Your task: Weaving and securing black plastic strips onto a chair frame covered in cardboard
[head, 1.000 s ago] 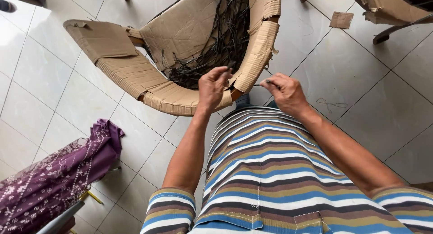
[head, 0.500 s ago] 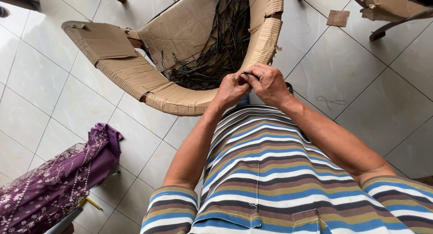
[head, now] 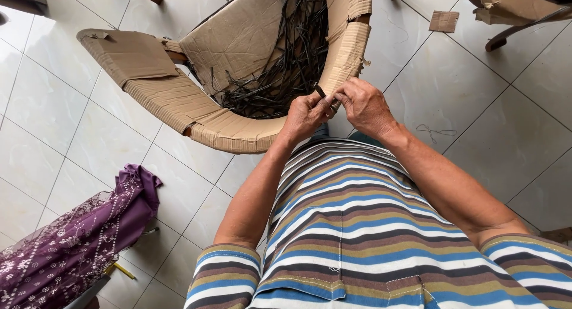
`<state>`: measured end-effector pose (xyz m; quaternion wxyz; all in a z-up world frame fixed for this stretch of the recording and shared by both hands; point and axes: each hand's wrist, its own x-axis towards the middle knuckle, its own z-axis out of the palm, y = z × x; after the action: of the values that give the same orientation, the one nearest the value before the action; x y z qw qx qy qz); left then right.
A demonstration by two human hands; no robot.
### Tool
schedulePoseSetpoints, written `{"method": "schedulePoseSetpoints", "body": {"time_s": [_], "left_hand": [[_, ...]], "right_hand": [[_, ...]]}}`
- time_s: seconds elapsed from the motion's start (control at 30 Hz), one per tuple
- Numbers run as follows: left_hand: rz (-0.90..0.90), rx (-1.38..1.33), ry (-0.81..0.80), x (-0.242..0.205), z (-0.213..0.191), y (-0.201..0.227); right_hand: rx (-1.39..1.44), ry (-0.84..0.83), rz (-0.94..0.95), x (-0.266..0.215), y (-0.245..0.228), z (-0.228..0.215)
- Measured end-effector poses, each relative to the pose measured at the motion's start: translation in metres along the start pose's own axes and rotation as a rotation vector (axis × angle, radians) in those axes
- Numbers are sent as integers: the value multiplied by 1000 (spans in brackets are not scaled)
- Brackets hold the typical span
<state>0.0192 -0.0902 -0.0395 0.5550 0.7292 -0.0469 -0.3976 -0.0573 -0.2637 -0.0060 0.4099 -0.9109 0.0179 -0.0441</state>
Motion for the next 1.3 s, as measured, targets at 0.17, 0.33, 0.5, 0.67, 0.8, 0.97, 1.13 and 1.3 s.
{"method": "schedulePoseSetpoints", "body": {"time_s": [0.17,0.33,0.5,0.67,0.8,0.97,1.13,1.3], "left_hand": [[83,174,65,-1,-14,2],[97,175,66,-2,-10,-5],[59,131,47,5,-14,-15],[17,23,68,-12,-7,-5],[31,18,75,-18,-9,2],[157,74,82,-23,-7,-9],[244,154,95,-30,-13,0],[222,215,79,-21,-12,-11]], "right_hand": [[27,10,107,-6,-1,-2],[-260,25,64,-9,-22,-13],[-305,-100,45,-8,-44,-1],[-116,-116,138,-9,-49,9],[-66,-134,174,-9,-46,5],[-86,-229,235,-7,-39,2],[-162,-267,257,-9,-40,-1],[-216,-287,334,-15,-50,0]]}}
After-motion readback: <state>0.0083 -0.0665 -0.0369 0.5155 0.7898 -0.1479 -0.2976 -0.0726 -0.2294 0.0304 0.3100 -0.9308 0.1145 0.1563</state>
